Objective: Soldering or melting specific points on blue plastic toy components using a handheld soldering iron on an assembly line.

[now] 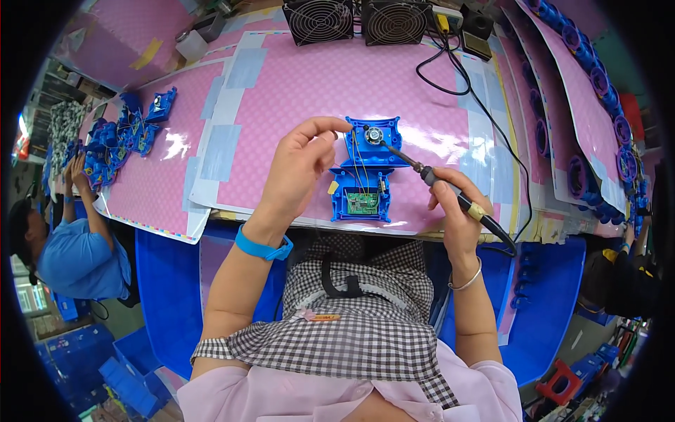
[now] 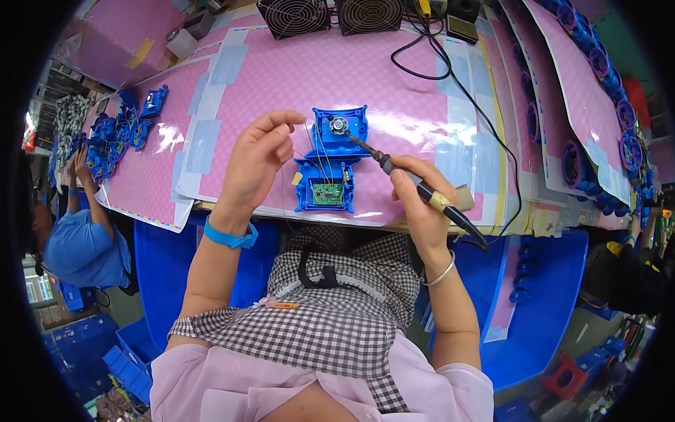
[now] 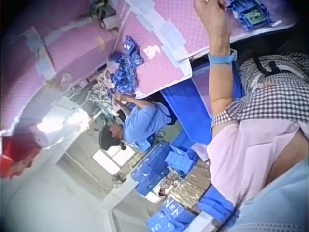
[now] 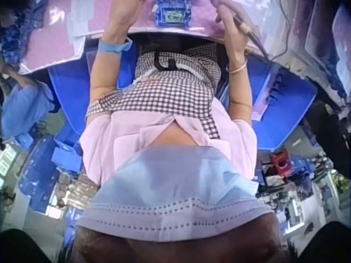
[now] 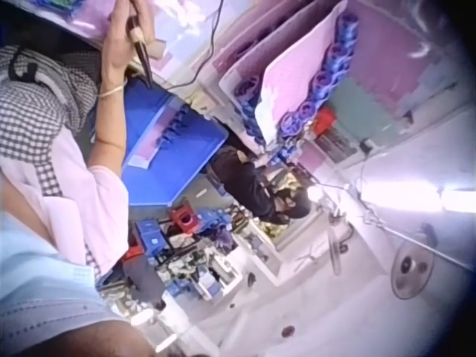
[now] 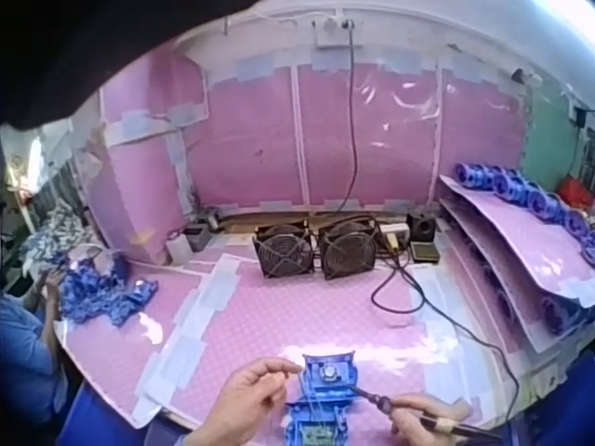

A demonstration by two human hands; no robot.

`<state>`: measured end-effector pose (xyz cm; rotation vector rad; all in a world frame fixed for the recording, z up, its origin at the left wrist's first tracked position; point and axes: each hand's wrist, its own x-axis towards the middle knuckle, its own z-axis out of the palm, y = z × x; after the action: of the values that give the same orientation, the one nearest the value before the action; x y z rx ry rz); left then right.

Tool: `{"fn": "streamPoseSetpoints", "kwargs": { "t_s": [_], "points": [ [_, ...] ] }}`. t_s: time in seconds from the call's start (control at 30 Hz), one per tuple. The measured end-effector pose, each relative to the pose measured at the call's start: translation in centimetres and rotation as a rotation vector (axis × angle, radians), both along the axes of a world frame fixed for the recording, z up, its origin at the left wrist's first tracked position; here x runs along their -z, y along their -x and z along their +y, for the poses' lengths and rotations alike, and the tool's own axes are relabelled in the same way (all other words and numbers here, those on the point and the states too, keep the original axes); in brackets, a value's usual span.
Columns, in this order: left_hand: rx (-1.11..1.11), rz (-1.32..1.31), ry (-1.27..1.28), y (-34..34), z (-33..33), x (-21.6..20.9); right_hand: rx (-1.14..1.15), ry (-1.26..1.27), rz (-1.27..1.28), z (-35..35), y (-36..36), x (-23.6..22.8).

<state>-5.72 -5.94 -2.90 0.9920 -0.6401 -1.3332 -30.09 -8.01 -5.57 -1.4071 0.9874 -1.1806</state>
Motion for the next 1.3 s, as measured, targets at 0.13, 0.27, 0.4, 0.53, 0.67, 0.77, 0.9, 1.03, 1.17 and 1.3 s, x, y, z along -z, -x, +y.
{"fn": "streamPoseSetpoints", "kwargs": {
  "t_s": [0.13,0.27,0.4,0.53,0.67,0.77,0.9,1.03,1.17,1.3],
  "points": [
    [-0.087,-0.994,0.216,0.5,0.2,0.8,-0.028,-0.004,0.040,-0.4,-0.7,0.6],
    [-0.156,-1.281,0.227,1.5,0.0,1.0,-0.038,0.008,0.042,-0.8,-1.1,0.7],
    [-0.163,-1.261,0.177,1.9,-0.8,0.9,-0.030,0.008,0.039,-0.8,-1.1,0.7],
    [-0.202,-1.318,0.263,2.1,-1.2,1.1,-0.033,0.008,0.056,-0.8,-0.9,0.8],
    [-0.209,-1.362,0.290,2.0,-1.3,1.2,-0.040,0.032,0.065,-0.9,-0.8,0.9],
    [-0.202,-1.382,0.283,2.0,-1.2,1.2,-0.042,0.071,0.108,-0.8,-0.9,0.9],
    [-0.211,-1.400,0.298,2.0,-1.2,1.3,-0.016,0.068,0.055,-0.6,-1.2,0.9],
    [-0.202,-1.411,0.320,2.1,-1.4,1.5,-0.030,0.148,0.144,-0.6,-1.1,0.7],
    [-0.202,-1.431,0.348,2.4,-1.6,1.6,-0.048,0.375,0.268,-0.6,-0.9,0.7],
    [-0.189,-1.443,0.369,2.8,-1.1,0.8,0.002,0.411,0.157,-0.6,-0.6,0.6]
  ]
}}
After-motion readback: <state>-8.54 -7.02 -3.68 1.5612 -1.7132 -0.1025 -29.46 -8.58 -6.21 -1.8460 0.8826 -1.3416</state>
